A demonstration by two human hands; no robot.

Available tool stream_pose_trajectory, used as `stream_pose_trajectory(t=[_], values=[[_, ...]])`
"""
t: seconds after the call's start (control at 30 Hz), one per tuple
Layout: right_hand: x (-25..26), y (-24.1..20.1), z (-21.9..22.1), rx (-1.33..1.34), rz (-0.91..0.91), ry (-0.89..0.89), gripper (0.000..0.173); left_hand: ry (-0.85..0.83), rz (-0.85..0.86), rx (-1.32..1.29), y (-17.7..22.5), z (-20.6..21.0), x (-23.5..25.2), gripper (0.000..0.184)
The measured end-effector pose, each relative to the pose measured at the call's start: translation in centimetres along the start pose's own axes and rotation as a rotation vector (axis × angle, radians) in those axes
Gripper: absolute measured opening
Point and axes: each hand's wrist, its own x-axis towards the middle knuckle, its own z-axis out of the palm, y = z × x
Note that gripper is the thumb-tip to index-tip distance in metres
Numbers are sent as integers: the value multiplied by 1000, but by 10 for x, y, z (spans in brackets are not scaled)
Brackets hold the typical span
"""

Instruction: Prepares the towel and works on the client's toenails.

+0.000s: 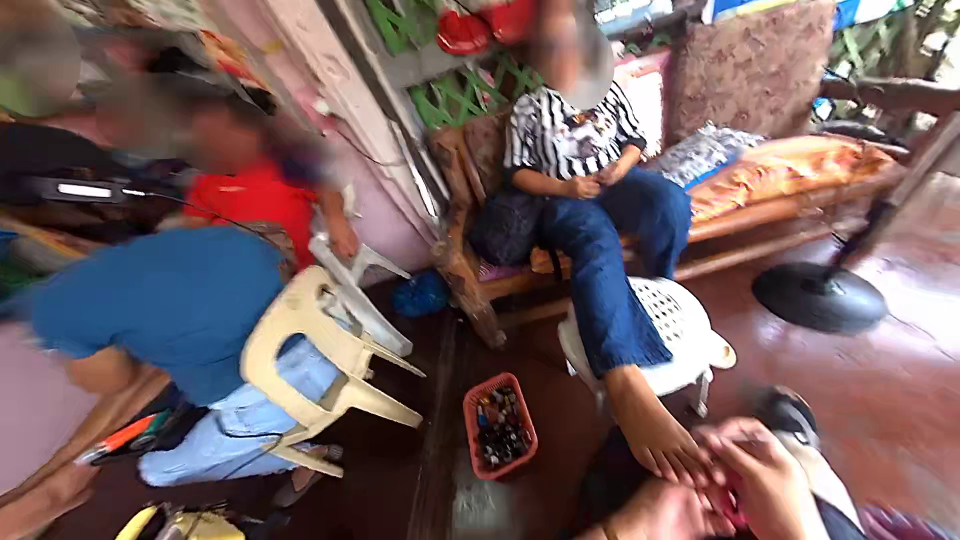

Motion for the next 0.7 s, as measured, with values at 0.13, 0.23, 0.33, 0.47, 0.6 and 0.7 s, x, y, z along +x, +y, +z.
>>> stream_pose_trajectory(t=[0.13, 0.23, 0.33, 0.47, 0.6, 0.7], values=[[-6, -2, -24, -50, -53, 208, 18, 51, -48, 61, 3, 3, 2, 33], [-21, -8, -38, 20, -44, 231, 20, 56, -79, 17, 3, 2, 4, 33], [-43, -4, -45, -12, -41, 197, 18, 83, -116, -39, 1, 2, 6, 28], [-66, 8, -40, -120, -94, 142, 13, 105, -132, -122, -1, 2, 6, 20], [-74, 15, -33, -126, -142, 143, 13, 79, -142, -195, -3, -2, 6, 19], [-75, 15, -31, -151, -168, 105, 13, 73, -144, -200, -3, -2, 5, 17]])
